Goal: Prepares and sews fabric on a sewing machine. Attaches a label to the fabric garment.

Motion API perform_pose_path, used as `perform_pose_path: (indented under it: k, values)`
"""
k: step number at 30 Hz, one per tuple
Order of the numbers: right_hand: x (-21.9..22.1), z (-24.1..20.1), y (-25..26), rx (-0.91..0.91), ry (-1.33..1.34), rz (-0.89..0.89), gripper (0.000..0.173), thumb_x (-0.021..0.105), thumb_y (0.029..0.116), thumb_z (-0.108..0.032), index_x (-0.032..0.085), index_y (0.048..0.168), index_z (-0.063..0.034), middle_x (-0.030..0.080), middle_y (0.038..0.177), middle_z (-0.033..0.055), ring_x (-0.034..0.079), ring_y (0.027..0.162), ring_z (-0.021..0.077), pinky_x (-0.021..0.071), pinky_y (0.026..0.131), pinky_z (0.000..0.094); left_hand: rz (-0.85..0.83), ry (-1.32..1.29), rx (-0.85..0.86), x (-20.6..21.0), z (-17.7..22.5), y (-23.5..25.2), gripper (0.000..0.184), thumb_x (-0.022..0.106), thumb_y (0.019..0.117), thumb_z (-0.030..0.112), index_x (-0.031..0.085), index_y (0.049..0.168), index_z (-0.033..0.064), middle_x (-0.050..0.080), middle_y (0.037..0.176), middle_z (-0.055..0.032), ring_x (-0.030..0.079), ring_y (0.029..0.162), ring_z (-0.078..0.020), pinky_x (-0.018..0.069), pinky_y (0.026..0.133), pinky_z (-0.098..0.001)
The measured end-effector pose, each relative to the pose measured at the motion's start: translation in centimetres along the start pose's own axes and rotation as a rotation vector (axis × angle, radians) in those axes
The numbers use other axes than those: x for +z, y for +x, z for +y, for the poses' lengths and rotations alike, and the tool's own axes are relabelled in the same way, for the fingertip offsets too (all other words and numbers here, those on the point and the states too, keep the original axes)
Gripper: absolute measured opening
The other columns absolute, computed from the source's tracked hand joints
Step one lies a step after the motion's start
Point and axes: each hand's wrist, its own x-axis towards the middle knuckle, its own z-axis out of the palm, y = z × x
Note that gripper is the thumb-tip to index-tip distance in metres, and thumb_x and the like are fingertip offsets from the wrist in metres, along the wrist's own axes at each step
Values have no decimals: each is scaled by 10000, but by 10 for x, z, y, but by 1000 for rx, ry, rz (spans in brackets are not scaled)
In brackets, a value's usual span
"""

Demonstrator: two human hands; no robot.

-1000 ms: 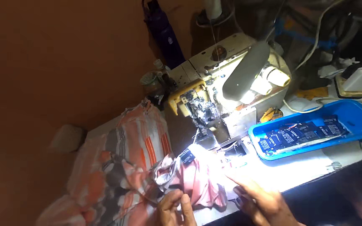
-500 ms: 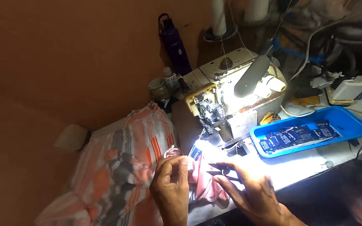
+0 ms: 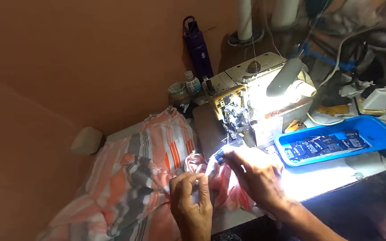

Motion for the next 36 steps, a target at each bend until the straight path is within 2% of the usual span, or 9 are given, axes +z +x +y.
perform_pose_path:
  k: [2, 4, 7, 13, 17, 20, 24, 29, 36]
  values:
    - [-5, 16, 7, 32, -64, -47, 175, 648, 951, -221, 757, 983, -87, 683, 787, 82, 685, 682, 263, 527, 560, 425, -75, 94, -22, 3, -8, -2, 512, 681, 889, 379, 687, 1162, -54, 672, 1140, -220, 602, 1119, -317, 435, 999, -439]
    - [-10, 23, 17, 55, -151, -75, 134, 695, 912, -180, 755, 988, -87, 666, 779, 103, 672, 673, 295, 496, 553, 453, -123, 135, -42, 6, -15, -7, 458, 696, 852, 360, 739, 1092, -27, 670, 1167, -238, 608, 1139, -403, 426, 1009, -548]
    - [-9, 23, 32, 107, -137, -270, 88, 706, 912, -91, 726, 989, -55, 645, 807, 131, 659, 735, 338, 489, 607, 496, -68, 133, 10, 6, -13, -10, 237, 650, 882, 208, 753, 846, -2, 721, 1023, -184, 664, 1033, -318, 465, 974, -446]
    - [-3, 17, 40, 29, -28, -336, 95, 653, 964, -124, 711, 957, -49, 664, 793, 120, 680, 717, 308, 512, 599, 469, -35, 203, 19, -7, 4, -3, 238, 610, 914, 191, 740, 888, -6, 723, 966, -167, 673, 1003, -300, 381, 1016, -529]
    - [-28, 25, 7, 259, 102, -97, 224, 612, 987, -258, 735, 1056, -84, 681, 806, 55, 654, 701, 211, 501, 624, 438, -54, 180, -15, -17, -1, 2, 216, 616, 895, 157, 744, 913, -18, 704, 1005, -194, 656, 1018, -331, 372, 992, -578]
    - [-28, 30, -36, 464, 311, -245, 404, 659, 911, -394, 659, 1133, -57, 597, 746, -16, 564, 646, 104, 484, 614, 337, -56, 172, 0, -18, -2, 7, 211, 615, 898, 153, 749, 916, -9, 696, 1004, -185, 642, 995, -324, 366, 970, -570]
    - [-22, 21, -68, 599, 405, -644, 316, 587, 975, -163, 663, 1149, 89, 694, 986, 227, 679, 944, 347, 516, 870, 531, -31, 113, 6, -27, -1, 16, 207, 611, 889, 129, 747, 920, -25, 702, 1004, -184, 642, 965, -280, 398, 935, -516]
    - [-58, 9, -20, 203, 778, -183, 113, 605, 943, -66, 692, 964, 3, 661, 844, -69, 585, 749, -108, 502, 700, 86, -1, -175, 2, -108, -7, 42, 251, 617, 954, 136, 691, 1008, -97, 665, 1093, -100, 604, 1066, -4, 501, 932, -157]
    - [-139, -49, 127, -324, 452, 249, 191, 534, 984, -81, 658, 1045, 50, 560, 903, 43, 476, 767, -13, 395, 680, 140, -121, -145, 86, -229, 27, 52, 209, 723, 920, 439, 680, 908, 235, 660, 1073, 189, 609, 1046, 62, 527, 898, -168]
